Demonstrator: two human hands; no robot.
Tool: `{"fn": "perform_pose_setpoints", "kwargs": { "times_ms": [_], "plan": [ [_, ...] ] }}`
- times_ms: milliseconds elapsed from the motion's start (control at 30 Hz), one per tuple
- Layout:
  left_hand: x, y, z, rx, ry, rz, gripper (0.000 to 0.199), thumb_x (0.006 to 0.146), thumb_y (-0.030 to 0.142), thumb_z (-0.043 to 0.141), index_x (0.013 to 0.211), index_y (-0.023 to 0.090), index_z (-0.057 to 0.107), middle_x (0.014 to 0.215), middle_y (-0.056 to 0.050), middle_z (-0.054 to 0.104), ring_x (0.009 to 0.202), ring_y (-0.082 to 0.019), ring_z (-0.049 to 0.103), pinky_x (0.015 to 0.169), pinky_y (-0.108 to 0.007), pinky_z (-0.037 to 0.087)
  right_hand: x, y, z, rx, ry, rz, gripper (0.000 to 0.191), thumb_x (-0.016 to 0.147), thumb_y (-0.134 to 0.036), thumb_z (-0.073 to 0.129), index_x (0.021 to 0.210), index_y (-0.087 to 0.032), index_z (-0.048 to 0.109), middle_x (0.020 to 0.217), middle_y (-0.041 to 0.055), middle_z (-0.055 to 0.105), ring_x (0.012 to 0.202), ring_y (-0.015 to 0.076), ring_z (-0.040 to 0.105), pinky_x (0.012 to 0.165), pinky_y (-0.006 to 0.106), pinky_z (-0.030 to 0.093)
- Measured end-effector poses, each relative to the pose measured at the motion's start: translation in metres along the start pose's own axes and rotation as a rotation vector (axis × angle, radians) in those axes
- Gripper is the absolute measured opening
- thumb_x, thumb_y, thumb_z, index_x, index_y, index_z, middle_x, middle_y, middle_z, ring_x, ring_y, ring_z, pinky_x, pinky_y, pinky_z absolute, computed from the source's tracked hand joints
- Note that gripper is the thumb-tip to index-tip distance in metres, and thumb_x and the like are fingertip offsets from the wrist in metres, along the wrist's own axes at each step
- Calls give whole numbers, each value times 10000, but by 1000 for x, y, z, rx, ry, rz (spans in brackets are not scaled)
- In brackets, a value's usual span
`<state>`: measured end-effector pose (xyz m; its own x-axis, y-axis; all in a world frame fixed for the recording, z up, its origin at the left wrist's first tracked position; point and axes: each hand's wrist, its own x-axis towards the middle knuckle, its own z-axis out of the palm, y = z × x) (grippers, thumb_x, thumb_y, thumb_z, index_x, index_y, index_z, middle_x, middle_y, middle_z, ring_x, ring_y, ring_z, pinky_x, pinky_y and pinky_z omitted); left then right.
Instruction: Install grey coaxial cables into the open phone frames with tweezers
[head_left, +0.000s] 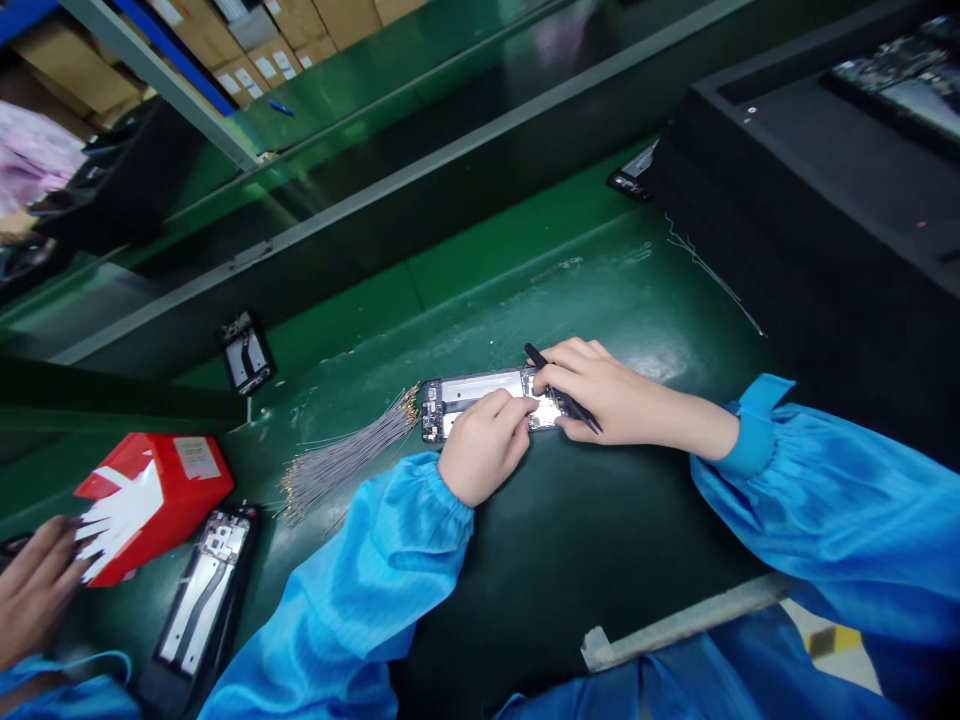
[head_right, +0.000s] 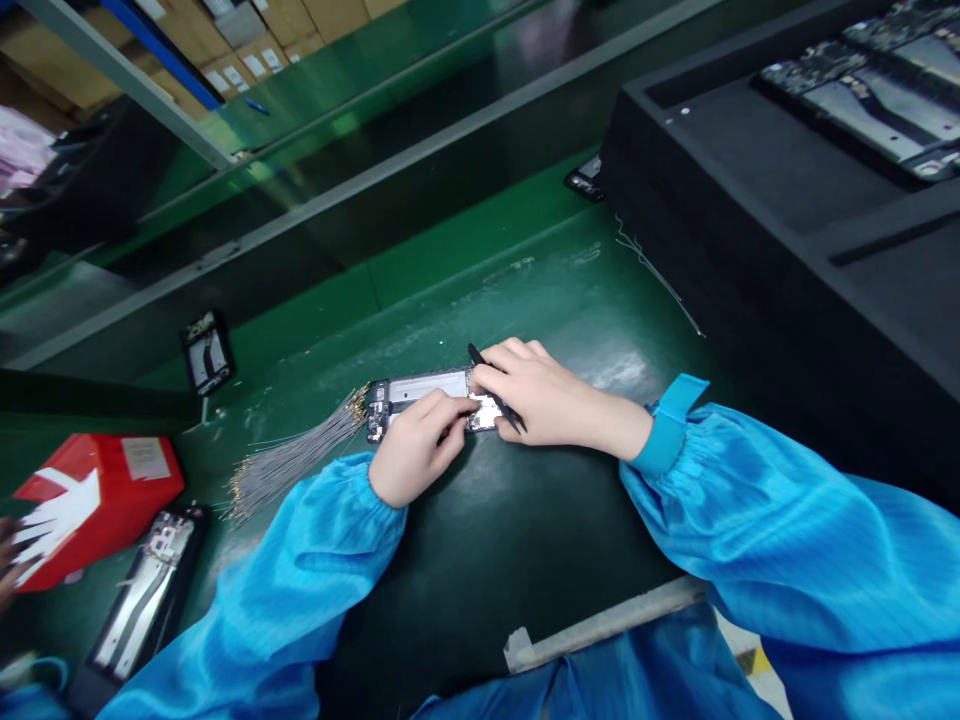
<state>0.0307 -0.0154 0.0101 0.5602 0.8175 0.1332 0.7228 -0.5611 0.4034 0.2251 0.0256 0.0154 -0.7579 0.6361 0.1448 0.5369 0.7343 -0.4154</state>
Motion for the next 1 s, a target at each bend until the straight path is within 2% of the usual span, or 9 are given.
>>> {"fn": "perform_pose_setpoints", "kwargs": {
  "times_ms": [200, 467, 667, 800, 1000],
  "plan": [
    [-13, 6, 1, 13, -55, 90, 298, 824, 135, 395, 1077, 176, 546, 761, -31, 527, 729, -165, 486, 659, -300, 381, 1, -2, -1, 18, -17, 20, 271, 712, -191, 501, 982, -163, 490, 1038, 122, 483, 947, 252, 398, 767, 370, 342],
    [-14, 5, 6, -61, -2, 110, 278, 819, 132, 399, 1021, 171, 585, 752, -33, 538, 717, -155, 479, 659, -295, 375, 12, 4, -5, 60, -93, 60, 383, 633, -231, 578, 994, -187, 458, 1003, 85, 460, 911, 240, 377, 733, 349, 336],
    [-16, 7, 6, -78, 13, 104, 255, 817, 134, 403, 971, 165, 604, 755, -38, 553, 711, -153, 484, 671, -305, 389, 18, 6, -9, 67, -158, 70, 375, 620, -230, 586, 969, -202, 451, 995, 78, 452, 891, 239, 374, 712, 342, 317],
    [-17, 6, 5, -125, 37, 88, 285, 821, 128, 399, 1049, 158, 567, 751, -34, 550, 718, -151, 489, 682, -304, 405, 18, 7, -9, 65, -145, 60, 381, 623, -229, 584, 978, -203, 447, 982, 75, 448, 879, 235, 374, 708, 335, 308],
    [-17, 4, 5, -99, 19, 96, 287, 834, 147, 393, 1053, 175, 576, 752, -32, 549, 712, -150, 489, 670, -305, 408, 17, 7, -7, 75, -132, 62, 379, 622, -231, 585, 973, -207, 441, 990, 81, 450, 885, 242, 373, 706, 333, 298]
  ]
}}
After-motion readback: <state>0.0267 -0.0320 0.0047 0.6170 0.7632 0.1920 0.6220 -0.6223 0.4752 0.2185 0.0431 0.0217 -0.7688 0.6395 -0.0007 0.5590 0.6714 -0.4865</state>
